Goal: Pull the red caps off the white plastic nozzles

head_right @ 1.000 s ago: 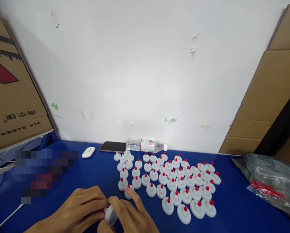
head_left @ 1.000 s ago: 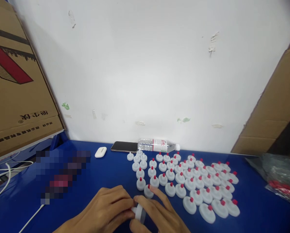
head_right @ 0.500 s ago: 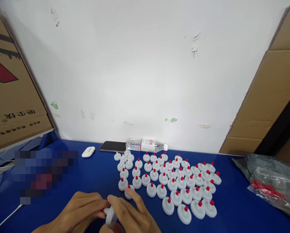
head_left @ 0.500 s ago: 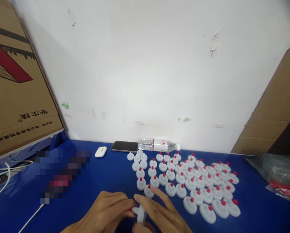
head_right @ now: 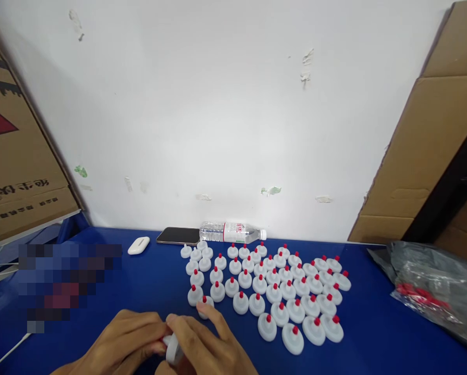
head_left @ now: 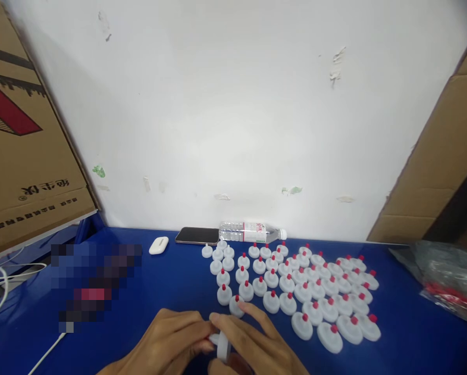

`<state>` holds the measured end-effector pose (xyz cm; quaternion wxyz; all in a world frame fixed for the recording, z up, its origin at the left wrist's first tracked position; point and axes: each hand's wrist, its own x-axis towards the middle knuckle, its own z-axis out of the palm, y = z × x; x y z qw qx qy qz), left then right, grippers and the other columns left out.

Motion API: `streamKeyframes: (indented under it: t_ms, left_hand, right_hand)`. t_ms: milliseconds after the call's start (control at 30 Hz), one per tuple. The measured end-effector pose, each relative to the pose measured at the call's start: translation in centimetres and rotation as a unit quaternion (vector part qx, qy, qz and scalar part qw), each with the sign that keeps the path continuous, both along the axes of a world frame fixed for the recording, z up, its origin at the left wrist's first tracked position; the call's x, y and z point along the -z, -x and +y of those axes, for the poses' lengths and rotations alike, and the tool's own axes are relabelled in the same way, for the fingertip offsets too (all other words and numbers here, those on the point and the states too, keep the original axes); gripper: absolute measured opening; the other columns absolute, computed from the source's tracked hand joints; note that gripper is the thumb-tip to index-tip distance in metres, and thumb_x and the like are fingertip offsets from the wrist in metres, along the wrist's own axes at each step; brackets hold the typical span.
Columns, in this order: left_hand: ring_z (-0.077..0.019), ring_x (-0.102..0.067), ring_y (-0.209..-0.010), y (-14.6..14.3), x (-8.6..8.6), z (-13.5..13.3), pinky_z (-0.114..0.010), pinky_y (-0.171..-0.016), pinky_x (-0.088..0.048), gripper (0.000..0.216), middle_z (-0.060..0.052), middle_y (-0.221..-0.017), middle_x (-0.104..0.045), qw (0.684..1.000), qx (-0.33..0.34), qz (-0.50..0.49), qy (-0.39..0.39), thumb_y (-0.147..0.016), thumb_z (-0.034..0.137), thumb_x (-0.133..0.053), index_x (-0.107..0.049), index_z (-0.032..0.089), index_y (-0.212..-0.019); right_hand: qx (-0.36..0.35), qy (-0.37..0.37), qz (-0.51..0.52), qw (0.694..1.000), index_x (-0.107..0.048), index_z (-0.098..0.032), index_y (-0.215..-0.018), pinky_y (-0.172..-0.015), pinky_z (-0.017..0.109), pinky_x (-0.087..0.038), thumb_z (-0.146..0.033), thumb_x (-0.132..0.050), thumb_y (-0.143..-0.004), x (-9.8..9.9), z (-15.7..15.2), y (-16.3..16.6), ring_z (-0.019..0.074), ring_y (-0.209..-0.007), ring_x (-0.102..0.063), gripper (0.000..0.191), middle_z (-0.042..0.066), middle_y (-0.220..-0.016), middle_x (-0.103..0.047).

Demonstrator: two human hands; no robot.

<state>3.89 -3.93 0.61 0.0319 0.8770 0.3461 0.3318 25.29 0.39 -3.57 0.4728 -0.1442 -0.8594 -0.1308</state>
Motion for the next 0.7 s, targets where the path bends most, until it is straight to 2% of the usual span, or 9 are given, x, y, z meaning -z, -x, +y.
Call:
streamKeyframes:
  t_ms: [67,133,233,300,467,567,700]
  left_hand:
    - [-0.0118,-0.069,-0.070,0.2,0.5,0.1,-0.023,-0.065,-0.045,0.023,0.000,-0.086,-0.074,0.999,-0.020,-0.028,0.005,-0.113,0.031,-0.043,-0.065,0.023,-0.111]
    - [-0.0106,-0.070,-0.073,0.4,0.9,0.1,-0.021,-0.067,-0.047,0.018,0.002,-0.090,-0.075,0.996,-0.050,-0.064,0.021,-0.111,0.031,-0.050,-0.066,0.027,-0.117]
    - [-0.0121,-0.070,-0.078,0.6,1.0,0.3,-0.020,-0.071,-0.050,0.016,0.002,-0.094,-0.073,0.990,-0.082,-0.097,0.061,-0.108,0.027,-0.055,-0.069,0.028,-0.115]
    - [-0.0135,-0.069,-0.080,0.9,0.9,0.7,-0.021,-0.071,-0.052,0.017,0.000,-0.094,-0.072,0.985,-0.104,-0.112,0.086,-0.107,0.025,-0.054,-0.070,0.027,-0.113]
    - [-0.0137,-0.064,-0.075,2.1,1.1,2.7,-0.022,-0.064,-0.050,0.022,-0.001,-0.097,-0.069,0.971,-0.172,-0.104,0.127,-0.108,0.033,-0.051,-0.071,0.025,-0.114]
    - [-0.0163,-0.066,-0.085,2.5,1.5,3.5,-0.025,-0.077,-0.053,0.025,-0.001,-0.099,-0.068,0.967,-0.183,-0.064,0.164,-0.108,0.036,-0.049,-0.070,0.026,-0.117]
    - [-0.0173,-0.068,-0.089,2.4,1.7,3.6,-0.028,-0.084,-0.055,0.031,-0.001,-0.103,-0.070,0.957,-0.190,-0.076,0.207,-0.108,0.041,-0.046,-0.060,0.028,-0.133]
  right_hand:
    - [0.014,-0.037,0.009,0.999,-0.073,-0.025,-0.104,-0.112,0.038,-0.049,-0.017,-0.066,-0.096,0.2,0.3,0.1,0.0145,-0.101,-0.075,0.013,0.004,-0.113,-0.077]
    - [0.027,-0.070,0.016,0.997,-0.072,-0.026,-0.106,-0.115,0.040,-0.045,-0.011,-0.064,-0.094,0.1,0.7,0.2,0.0145,-0.109,-0.073,0.021,0.007,-0.114,-0.077]
    - [0.042,-0.093,0.013,0.995,-0.071,-0.028,-0.117,-0.115,0.041,-0.043,-0.009,-0.062,-0.094,-0.2,0.9,0.4,0.0153,-0.118,-0.069,0.031,0.011,-0.116,-0.076]
    - [0.050,-0.097,0.012,0.994,-0.070,-0.028,-0.118,-0.116,0.042,-0.042,-0.015,-0.062,-0.097,-0.4,0.9,0.5,0.0166,-0.120,-0.068,0.026,0.012,-0.119,-0.075]
    - [0.039,-0.096,0.019,0.994,-0.071,-0.025,-0.100,-0.122,0.041,-0.033,-0.018,-0.063,-0.097,-0.7,0.9,0.8,0.0148,-0.108,-0.070,0.011,0.008,-0.116,-0.076]
    - [0.030,-0.088,0.017,0.996,-0.070,-0.025,-0.096,-0.122,0.041,-0.031,-0.018,-0.061,-0.097,-0.6,0.9,0.8,0.0145,-0.103,-0.070,0.011,0.007,-0.112,-0.077]
    - [0.027,-0.089,0.016,0.996,-0.068,-0.025,-0.093,-0.122,0.042,-0.031,-0.019,-0.063,-0.096,-0.3,1.1,0.8,0.0150,-0.101,-0.070,0.008,0.006,-0.110,-0.077]
